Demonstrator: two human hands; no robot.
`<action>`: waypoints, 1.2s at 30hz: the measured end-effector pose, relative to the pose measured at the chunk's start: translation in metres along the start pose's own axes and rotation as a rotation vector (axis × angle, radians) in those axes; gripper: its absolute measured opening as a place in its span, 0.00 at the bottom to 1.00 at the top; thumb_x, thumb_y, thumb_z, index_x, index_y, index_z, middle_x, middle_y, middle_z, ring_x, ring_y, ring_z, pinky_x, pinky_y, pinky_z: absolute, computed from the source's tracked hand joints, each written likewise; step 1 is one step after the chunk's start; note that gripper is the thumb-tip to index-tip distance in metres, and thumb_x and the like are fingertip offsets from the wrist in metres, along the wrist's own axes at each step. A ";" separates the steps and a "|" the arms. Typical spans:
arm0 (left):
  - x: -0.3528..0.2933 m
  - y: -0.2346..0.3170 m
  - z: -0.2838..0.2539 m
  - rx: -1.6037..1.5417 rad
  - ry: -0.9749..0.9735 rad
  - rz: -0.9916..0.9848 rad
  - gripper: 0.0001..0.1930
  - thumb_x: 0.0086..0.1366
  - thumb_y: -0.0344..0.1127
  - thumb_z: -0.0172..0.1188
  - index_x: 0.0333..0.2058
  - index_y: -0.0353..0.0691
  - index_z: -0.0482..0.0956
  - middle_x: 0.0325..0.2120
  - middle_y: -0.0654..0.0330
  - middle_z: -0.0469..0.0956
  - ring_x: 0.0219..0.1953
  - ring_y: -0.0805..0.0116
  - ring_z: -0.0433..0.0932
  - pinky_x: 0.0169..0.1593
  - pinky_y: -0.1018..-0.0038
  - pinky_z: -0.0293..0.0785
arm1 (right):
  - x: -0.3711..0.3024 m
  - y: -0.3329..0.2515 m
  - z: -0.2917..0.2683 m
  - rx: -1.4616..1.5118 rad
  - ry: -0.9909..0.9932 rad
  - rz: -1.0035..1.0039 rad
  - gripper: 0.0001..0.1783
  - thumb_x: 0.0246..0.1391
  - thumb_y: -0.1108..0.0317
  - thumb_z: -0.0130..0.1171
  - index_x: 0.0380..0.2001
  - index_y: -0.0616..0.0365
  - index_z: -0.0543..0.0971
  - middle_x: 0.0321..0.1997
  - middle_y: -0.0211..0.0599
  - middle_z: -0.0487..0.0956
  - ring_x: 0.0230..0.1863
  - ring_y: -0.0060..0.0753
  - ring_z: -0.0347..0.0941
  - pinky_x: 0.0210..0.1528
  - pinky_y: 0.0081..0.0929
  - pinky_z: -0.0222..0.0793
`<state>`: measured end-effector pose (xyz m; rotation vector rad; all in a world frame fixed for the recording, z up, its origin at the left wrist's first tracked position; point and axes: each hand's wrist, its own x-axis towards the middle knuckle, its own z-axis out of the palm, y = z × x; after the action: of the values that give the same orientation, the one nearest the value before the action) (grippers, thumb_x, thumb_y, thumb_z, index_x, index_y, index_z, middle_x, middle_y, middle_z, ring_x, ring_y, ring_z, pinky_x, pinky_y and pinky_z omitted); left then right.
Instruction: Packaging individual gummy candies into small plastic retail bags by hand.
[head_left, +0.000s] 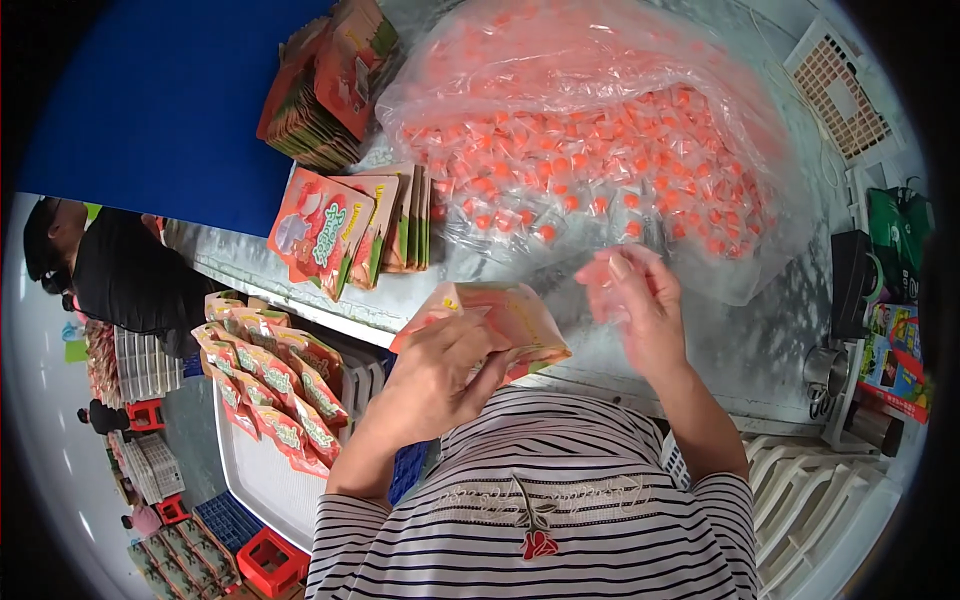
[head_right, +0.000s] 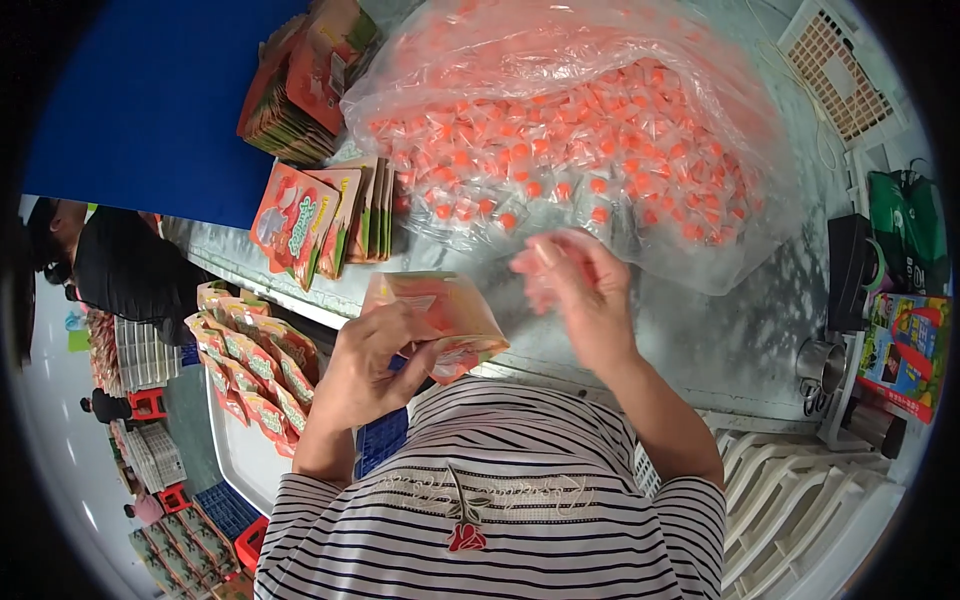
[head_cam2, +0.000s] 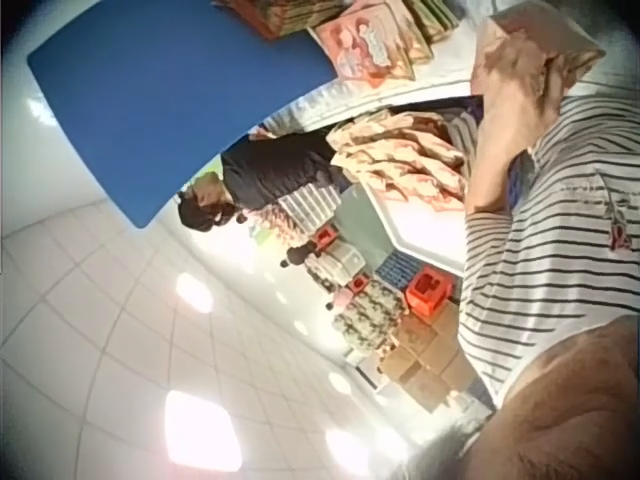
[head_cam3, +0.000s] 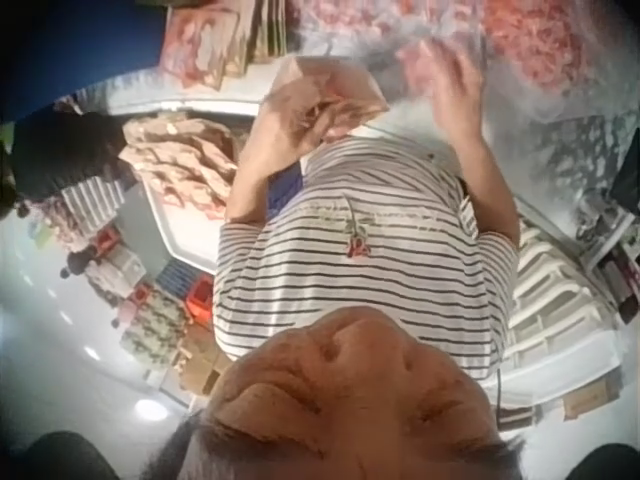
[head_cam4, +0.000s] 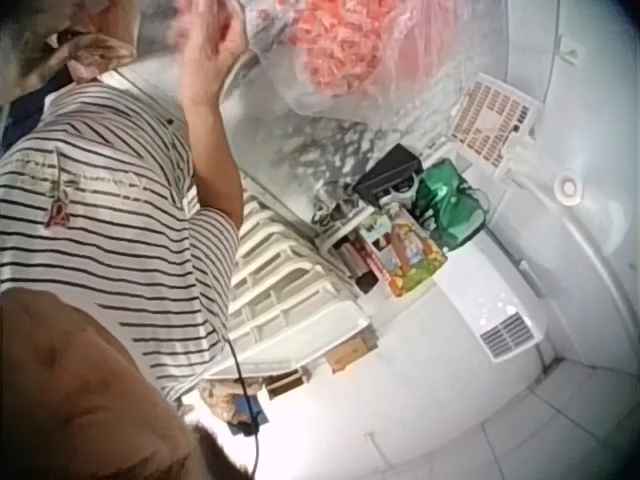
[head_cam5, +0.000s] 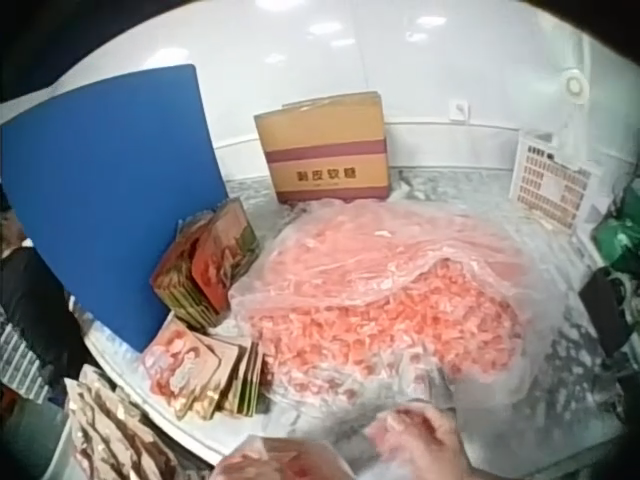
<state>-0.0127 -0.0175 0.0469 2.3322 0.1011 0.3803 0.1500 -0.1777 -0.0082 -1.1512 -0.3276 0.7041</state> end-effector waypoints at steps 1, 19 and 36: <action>0.003 0.001 0.004 0.004 0.012 0.012 0.07 0.53 0.25 0.65 0.31 0.34 0.77 0.25 0.52 0.76 0.28 0.53 0.77 0.31 0.63 0.74 | -0.001 -0.007 0.013 0.049 -0.034 -0.033 0.12 0.66 0.64 0.48 0.43 0.60 0.75 0.35 0.40 0.80 0.28 0.21 0.73 0.29 0.21 0.71; 0.019 0.005 0.010 -0.003 0.143 0.216 0.10 0.52 0.23 0.64 0.35 0.33 0.77 0.29 0.53 0.75 0.31 0.53 0.77 0.35 0.64 0.76 | 0.009 -0.043 0.038 -0.810 -0.244 -0.461 0.20 0.62 0.70 0.46 0.55 0.68 0.67 0.54 0.51 0.73 0.56 0.45 0.70 0.57 0.38 0.65; 0.015 0.007 0.034 0.016 0.316 0.278 0.15 0.51 0.21 0.65 0.40 0.31 0.77 0.31 0.52 0.76 0.27 0.56 0.78 0.29 0.68 0.76 | -0.009 -0.052 0.019 -1.335 -0.381 -1.022 0.16 0.38 0.78 0.66 0.35 0.62 0.78 0.40 0.41 0.78 0.50 0.48 0.72 0.58 0.49 0.66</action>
<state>0.0113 -0.0428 0.0330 2.2882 -0.0696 0.8884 0.1502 -0.1814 0.0482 -1.7825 -1.7351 -0.3552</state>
